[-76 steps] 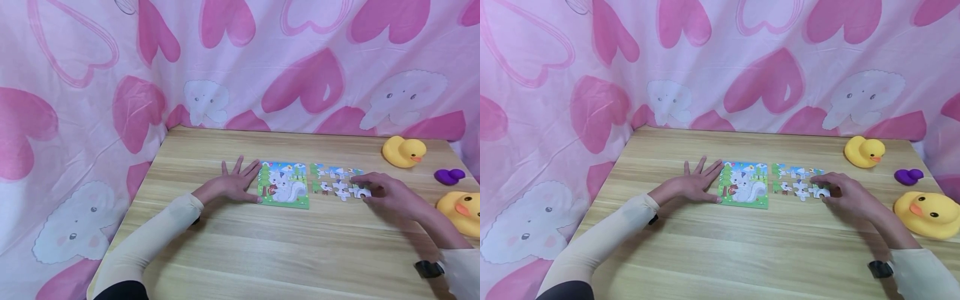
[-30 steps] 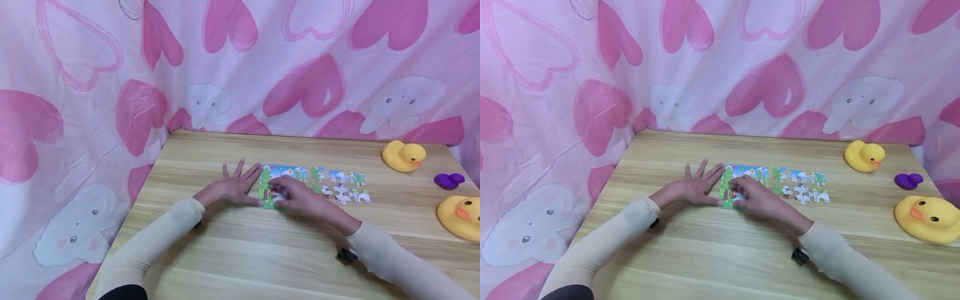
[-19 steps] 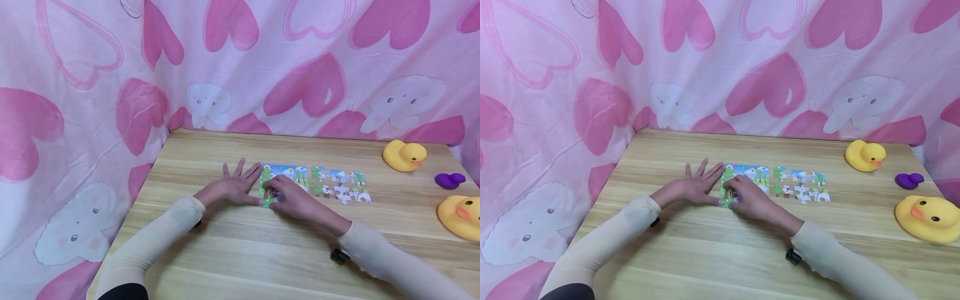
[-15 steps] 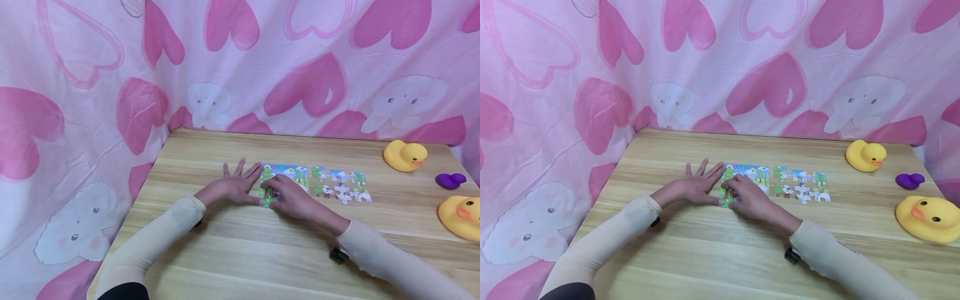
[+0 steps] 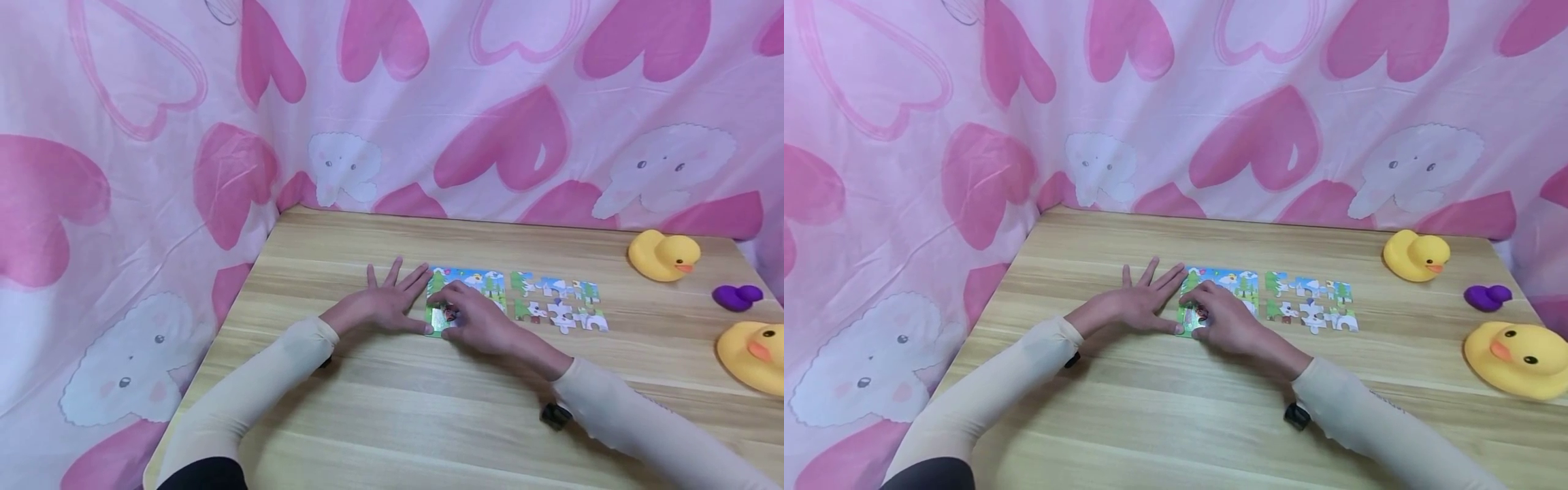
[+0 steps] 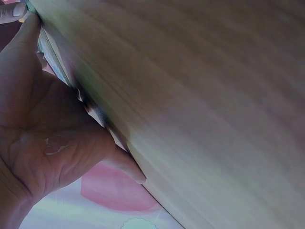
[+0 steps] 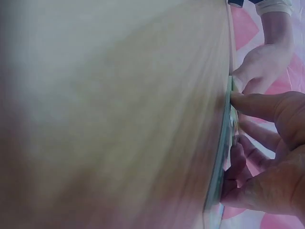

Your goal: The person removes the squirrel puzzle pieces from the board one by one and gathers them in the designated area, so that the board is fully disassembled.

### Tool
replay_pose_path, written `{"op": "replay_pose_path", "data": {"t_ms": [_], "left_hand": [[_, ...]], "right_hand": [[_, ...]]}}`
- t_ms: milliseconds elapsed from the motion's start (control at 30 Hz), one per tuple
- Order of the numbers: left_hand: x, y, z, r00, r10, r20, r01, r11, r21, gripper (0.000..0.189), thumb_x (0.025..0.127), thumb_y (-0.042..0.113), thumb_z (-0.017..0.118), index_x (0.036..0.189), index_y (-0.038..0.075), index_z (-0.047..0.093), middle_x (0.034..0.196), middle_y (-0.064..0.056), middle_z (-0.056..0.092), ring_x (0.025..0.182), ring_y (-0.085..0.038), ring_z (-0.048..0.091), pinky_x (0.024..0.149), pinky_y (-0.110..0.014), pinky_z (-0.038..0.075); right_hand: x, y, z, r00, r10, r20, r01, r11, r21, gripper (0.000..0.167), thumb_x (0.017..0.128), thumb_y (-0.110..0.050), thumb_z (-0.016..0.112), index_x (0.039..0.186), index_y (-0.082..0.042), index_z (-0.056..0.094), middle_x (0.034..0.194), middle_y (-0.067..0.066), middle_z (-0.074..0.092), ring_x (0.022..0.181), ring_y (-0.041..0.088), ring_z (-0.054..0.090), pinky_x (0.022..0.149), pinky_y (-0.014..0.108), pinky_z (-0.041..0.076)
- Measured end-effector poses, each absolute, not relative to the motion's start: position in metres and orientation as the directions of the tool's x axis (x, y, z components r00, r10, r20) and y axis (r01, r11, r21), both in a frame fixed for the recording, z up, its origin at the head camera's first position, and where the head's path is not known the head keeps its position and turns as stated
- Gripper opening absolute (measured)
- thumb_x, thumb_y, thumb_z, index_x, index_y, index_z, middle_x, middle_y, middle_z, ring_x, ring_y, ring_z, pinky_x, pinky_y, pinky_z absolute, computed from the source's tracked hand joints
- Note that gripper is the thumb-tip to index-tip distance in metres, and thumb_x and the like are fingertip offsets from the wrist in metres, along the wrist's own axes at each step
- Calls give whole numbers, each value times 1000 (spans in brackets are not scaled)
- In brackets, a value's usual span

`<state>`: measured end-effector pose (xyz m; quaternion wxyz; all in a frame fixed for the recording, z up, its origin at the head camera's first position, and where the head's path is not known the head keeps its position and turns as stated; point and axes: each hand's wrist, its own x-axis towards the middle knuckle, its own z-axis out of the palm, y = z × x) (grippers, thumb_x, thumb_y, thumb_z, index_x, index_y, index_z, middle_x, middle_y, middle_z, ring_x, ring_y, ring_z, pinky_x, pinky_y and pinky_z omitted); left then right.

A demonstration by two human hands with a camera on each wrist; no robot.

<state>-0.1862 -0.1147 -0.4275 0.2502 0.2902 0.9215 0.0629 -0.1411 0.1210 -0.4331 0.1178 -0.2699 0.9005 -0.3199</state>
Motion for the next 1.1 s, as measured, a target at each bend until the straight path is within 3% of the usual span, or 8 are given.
{"op": "replay_pose_path", "data": {"t_ms": [133,433,600,867,1100], "left_hand": [[-186,-114,-426,-707,561,-431,501,827,256,115,91,85,51,169,33,-16,178,11,-22,162,-45,-24,111,-90,-12],[-186,-113,-428,-710,563,-423,506,826,250,116,91,85,52,169,32,-15,178,11,-22,162,-44,-25,110,-91,-11],[-188,-111,-427,-715,560,-419,512,827,231,116,91,86,51,169,32,-15,178,10,-21,162,-45,-24,111,-91,-9],[-188,-111,-428,-711,558,-428,512,828,228,116,90,87,50,169,33,-16,178,11,-22,162,-45,-24,112,-90,-10],[-186,-112,-428,-714,550,-433,505,833,226,117,90,87,50,169,33,-17,178,11,-23,162,-44,-24,112,-89,-11]], "right_hand": [[-144,121,-433,-821,-569,-45,-408,639,-652,54,88,-5,83,138,-19,66,135,3,61,112,19,63,94,40,60],[-146,121,-425,-824,-553,-120,-397,715,-575,81,84,-10,86,157,-13,51,137,11,63,117,24,63,103,49,58],[-150,120,-420,-821,-547,-164,-375,733,-568,75,84,-10,86,153,-16,56,132,6,65,112,21,64,99,46,60],[-149,126,-427,-829,-549,-104,-407,722,-560,52,76,-14,85,127,-16,73,123,3,66,102,17,63,92,41,59],[-143,151,-421,-843,-536,-42,-412,695,-589,49,79,-19,88,127,-20,74,121,3,64,98,19,59,82,34,54]]}}
